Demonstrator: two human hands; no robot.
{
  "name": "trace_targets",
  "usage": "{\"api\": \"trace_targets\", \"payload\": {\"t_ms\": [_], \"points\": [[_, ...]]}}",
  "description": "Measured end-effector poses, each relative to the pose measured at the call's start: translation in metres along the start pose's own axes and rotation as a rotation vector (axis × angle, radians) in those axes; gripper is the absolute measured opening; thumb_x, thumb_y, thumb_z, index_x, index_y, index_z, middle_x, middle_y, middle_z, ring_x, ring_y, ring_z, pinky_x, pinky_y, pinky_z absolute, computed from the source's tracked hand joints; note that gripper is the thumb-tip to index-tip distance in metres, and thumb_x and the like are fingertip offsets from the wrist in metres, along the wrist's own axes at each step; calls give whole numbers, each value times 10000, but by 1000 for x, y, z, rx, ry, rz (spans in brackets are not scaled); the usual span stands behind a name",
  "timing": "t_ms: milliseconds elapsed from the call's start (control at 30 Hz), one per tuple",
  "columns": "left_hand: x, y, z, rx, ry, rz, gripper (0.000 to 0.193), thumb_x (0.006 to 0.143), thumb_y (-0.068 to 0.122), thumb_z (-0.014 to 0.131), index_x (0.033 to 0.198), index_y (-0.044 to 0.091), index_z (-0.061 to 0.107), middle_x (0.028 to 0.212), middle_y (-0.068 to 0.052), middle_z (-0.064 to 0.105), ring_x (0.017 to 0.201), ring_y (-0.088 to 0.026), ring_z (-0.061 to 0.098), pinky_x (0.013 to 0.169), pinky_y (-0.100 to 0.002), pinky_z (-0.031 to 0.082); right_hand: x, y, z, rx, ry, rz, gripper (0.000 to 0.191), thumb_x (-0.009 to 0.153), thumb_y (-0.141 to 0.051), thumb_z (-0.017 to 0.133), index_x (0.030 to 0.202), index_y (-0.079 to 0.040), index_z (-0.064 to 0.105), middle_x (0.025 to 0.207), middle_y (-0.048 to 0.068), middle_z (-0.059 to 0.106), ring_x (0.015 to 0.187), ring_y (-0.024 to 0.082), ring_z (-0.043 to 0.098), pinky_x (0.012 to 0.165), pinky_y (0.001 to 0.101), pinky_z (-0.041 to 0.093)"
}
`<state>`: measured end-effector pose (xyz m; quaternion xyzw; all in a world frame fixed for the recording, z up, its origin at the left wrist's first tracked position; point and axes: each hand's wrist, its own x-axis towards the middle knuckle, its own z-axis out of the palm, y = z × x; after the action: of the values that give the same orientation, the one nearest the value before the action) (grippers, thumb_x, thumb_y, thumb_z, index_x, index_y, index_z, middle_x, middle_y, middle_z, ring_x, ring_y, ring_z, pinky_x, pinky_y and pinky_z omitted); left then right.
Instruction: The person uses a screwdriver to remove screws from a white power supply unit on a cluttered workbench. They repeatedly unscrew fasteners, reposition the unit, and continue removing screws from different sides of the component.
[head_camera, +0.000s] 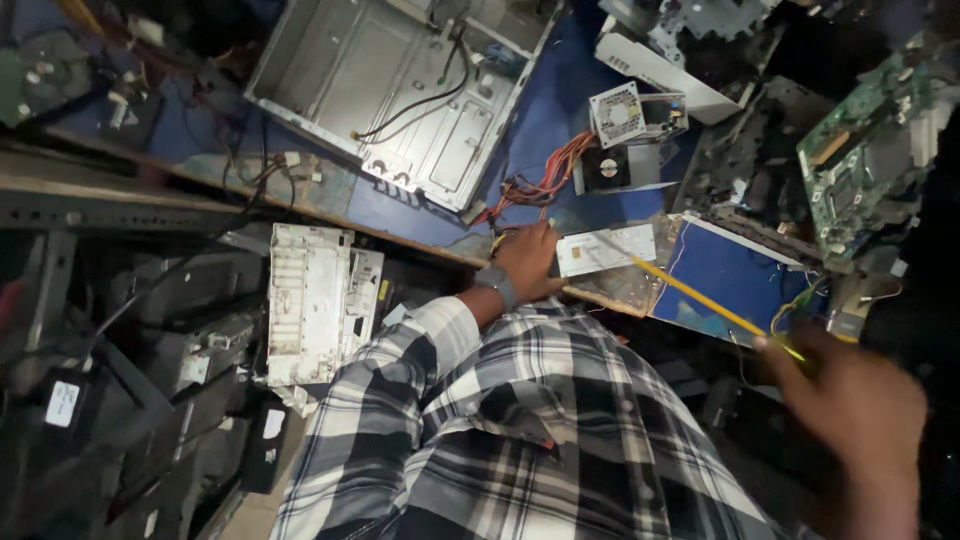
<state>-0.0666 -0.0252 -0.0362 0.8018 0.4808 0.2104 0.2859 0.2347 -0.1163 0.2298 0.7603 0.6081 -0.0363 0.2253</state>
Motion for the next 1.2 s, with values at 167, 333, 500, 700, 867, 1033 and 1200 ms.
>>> {"api": "trace_targets", "payload": {"t_ms": [167,333,500,700,867,1033,1200], "points": [[1,7,0,66,65,93,788,621,342,839,1284,18,561,1254,-179,565,1146,-374,560,951,-479,499,1,19,151,787,-168,151,579,893,-592,688,803,-22,728,621,47,618,619,176,555,578,373,463],[23,12,-1,55,-247,-111,756,664,394,827,1280,36,573,1245,-159,618,1188,-356,568,1015,-490,476,-25,-38,216,1079,-129,292,591,981,-482,737,697,21,611,629,16,476,617,114,435,549,334,357],[22,10,-1,53,-370,-184,811,690,436,838,1337,47,542,1340,-146,601,1320,-326,533,1124,-452,456,-40,-66,212,1513,7,206,332,912,-334,746,742,-56,683,654,-87,546,618,25,455,524,258,364],[-1,6,-4,242,-153,159,869,669,301,837,1428,55,492,1451,-178,507,1391,-367,418,1150,-594,318,-30,-49,219,1390,-48,206,441,994,-328,718,677,-46,601,604,-42,454,586,45,393,515,269,303],[-10,13,-11,467,-49,254,699,844,222,707,1502,155,481,1603,-153,418,1482,-304,414,1143,-583,334,-14,-31,233,1361,-188,326,464,950,-327,730,643,-17,572,508,7,465,457,111,422,441,322,314],[-8,26,-6,454,-78,182,743,817,177,681,1528,210,467,1629,-105,396,1436,-303,430,1090,-576,350,1,-30,235,1340,-3,45,420,958,-353,747,716,-31,629,581,-44,438,566,46,368,484,295,290],[-1,41,-4,259,40,100,793,829,122,704,1563,71,407,1673,-191,383,1474,-371,429,1237,-513,354,8,-42,219,1271,-125,72,312,882,-374,766,907,-63,755,556,-23,500,529,64,395,463,297,308]]}}
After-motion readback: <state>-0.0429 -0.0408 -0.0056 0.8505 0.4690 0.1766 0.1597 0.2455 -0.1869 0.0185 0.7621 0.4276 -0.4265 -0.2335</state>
